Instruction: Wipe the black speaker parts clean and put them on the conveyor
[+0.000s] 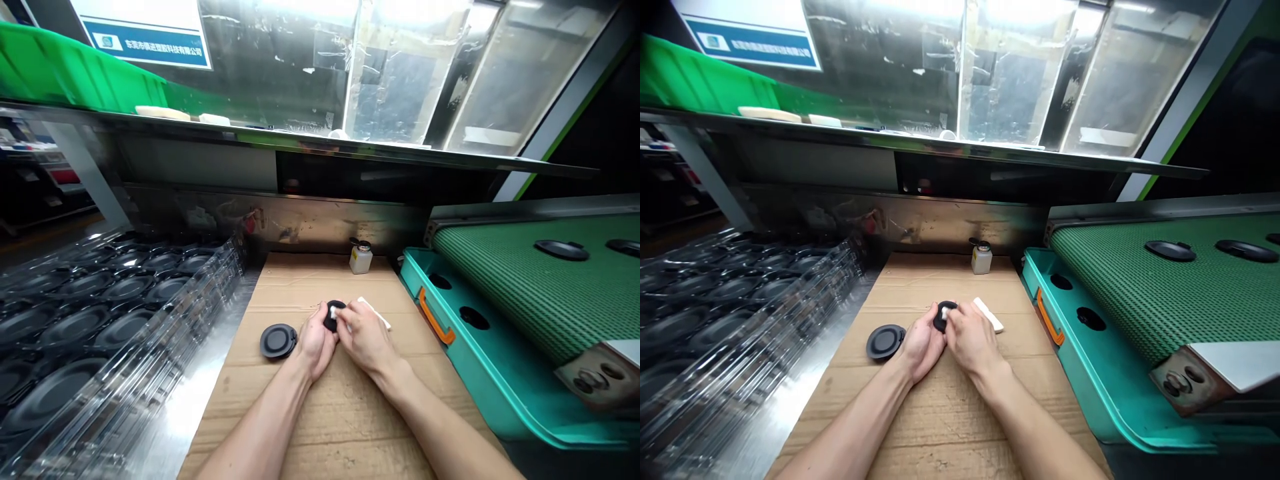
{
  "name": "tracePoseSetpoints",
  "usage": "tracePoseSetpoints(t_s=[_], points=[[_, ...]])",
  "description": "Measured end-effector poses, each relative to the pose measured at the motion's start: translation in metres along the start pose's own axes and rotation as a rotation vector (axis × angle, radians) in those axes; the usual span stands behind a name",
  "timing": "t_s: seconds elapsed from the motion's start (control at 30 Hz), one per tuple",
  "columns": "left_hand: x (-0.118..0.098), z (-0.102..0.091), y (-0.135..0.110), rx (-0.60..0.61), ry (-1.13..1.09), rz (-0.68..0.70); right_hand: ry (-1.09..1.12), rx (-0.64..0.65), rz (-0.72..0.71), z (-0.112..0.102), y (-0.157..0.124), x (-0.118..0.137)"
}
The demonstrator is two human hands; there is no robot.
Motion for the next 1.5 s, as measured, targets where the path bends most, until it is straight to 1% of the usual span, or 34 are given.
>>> tracePoseSetpoints(t_s=[0.07, 0.17, 0.37, 0.5, 0.6, 0.7, 0.83, 0.97, 1.03, 1.13, 1.27, 1.37, 1.5], points=[[0.000, -0.001, 0.000, -0.012, 0.000, -0.005, -0.018, -0.002, 0.004, 0.000, 0.002, -0.001], [0.000, -0.001, 0.000, -0.021, -0.004, -0.007, 0.003, 0.027, -0.044, -0.001, 0.002, -0.002], [0.001, 0.000, 0.001, -0.031, -0.004, -0.013, 0.036, 0.023, -0.028, 0.000, 0.003, -0.007], [0.000, 0.001, 0.000, -0.039, 0.011, -0.029, 0.083, -0.012, 0.028, 0.005, 0.004, 0.002], [-0.001, 0.001, -0.002, -0.041, 0.011, -0.069, 0.144, 0.018, -0.026, 0.008, -0.002, 0.010], [-0.002, 0.001, -0.002, -0.033, 0.005, -0.064, 0.076, 0.041, -0.032, 0.003, -0.009, 0.007], [-0.002, 0.001, -0.001, -0.058, 0.001, -0.026, -0.043, 0.021, 0.015, -0.004, -0.011, -0.003], [-0.001, 0.002, -0.001, -0.027, 0.006, -0.053, 0.051, 0.058, -0.038, -0.002, -0.009, 0.002], [-0.001, 0.002, -0.002, -0.017, 0.019, -0.057, 0.069, 0.072, -0.036, 0.000, -0.008, 0.003], [0.000, 0.002, -0.003, -0.012, 0.042, -0.022, 0.049, 0.040, -0.004, 0.000, -0.007, -0.001], [0.003, 0.004, -0.005, 0.012, 0.044, 0.046, 0.102, -0.054, -0.041, 0.001, 0.002, 0.000], [0.003, 0.005, -0.006, 0.021, 0.049, 0.046, 0.079, -0.110, -0.021, 0.003, 0.010, 0.001], [0.003, 0.006, -0.006, 0.008, 0.081, 0.045, -0.016, -0.113, 0.035, 0.000, 0.010, -0.007]])
Point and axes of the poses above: each hand's wrist, its own y-axis towards the middle knuckle, its own z-axis out of the palm, x = y × z, the point moved 2 cm from there along y, towards the middle knuckle, and after that the axes turned 13 degrees about -x, right-handed, at the moved point
